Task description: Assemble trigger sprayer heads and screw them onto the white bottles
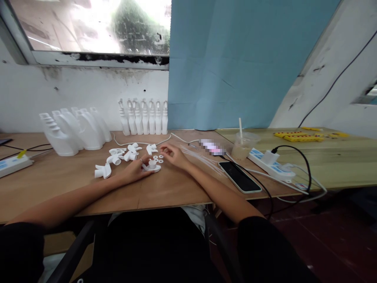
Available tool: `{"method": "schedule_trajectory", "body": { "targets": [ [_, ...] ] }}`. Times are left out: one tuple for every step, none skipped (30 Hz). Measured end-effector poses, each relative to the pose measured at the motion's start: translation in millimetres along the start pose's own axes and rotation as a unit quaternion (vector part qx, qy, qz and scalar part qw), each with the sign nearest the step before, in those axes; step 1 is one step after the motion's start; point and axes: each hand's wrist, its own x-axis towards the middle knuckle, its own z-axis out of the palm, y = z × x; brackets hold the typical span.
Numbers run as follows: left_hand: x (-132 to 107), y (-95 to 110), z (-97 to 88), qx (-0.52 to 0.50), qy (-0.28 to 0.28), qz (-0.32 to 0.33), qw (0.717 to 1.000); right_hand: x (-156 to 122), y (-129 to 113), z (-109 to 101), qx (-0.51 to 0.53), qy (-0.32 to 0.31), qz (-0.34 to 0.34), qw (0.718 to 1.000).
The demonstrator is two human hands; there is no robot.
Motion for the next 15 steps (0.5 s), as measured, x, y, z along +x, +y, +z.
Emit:
{"method": "schedule_trajectory", "body": {
  "targets": [
    [0,0,0.3,0.002,-0.004,0.002,1.0,2,7,-8,-0.061,0.01,0.016,0.998],
    [0,-1,0.4,0.004,-0.007,0.006,1.0,4,14,-17,-0.133,-0.001,0.035,0.991],
    [1,-1,0.6,0.006,-0.009,0.013,1.0,5,21,-26,-0.204,-0.014,0.06,0.977],
    [1,-2,0.7,0.007,-0.007,0.018,1.0,4,28,-35,-0.269,-0.023,0.092,0.959],
    [2,-3,0.9,0.008,-0.004,0.021,1.0,3,34,-44,-0.323,-0.034,0.129,0.937],
    [2,-4,1.0,0.01,-0.001,0.021,1.0,1,39,-51,-0.367,-0.04,0.174,0.913],
    [2,-4,1.1,0.011,-0.001,0.02,1.0,-2,42,-57,-0.399,-0.046,0.219,0.889],
    [3,-5,1.1,0.011,-0.002,0.019,1.0,-4,45,-62,-0.421,-0.054,0.261,0.867],
    [3,-5,1.0,0.011,-0.002,0.018,1.0,-5,47,-66,-0.432,-0.064,0.3,0.848],
    [3,-4,0.8,0.01,-0.002,0.018,1.0,-7,47,-68,-0.435,-0.076,0.331,0.834],
    [2,-4,0.5,0.009,-0.002,0.017,1.0,-7,47,-69,-0.432,-0.087,0.354,0.825],
    [2,-3,0.1,0.008,-0.002,0.016,1.0,-7,47,-70,-0.427,-0.097,0.368,0.82],
    [2,-1,-0.4,0.008,-0.004,0.014,1.0,-6,46,-70,-0.422,-0.102,0.375,0.819],
    [1,0,-1.0,0.007,-0.007,0.013,1.0,-5,44,-70,-0.418,-0.104,0.377,0.82],
    [1,1,-1.6,0.007,-0.012,0.011,1.0,-5,43,-69,-0.417,-0.102,0.375,0.822]
  ]
}}
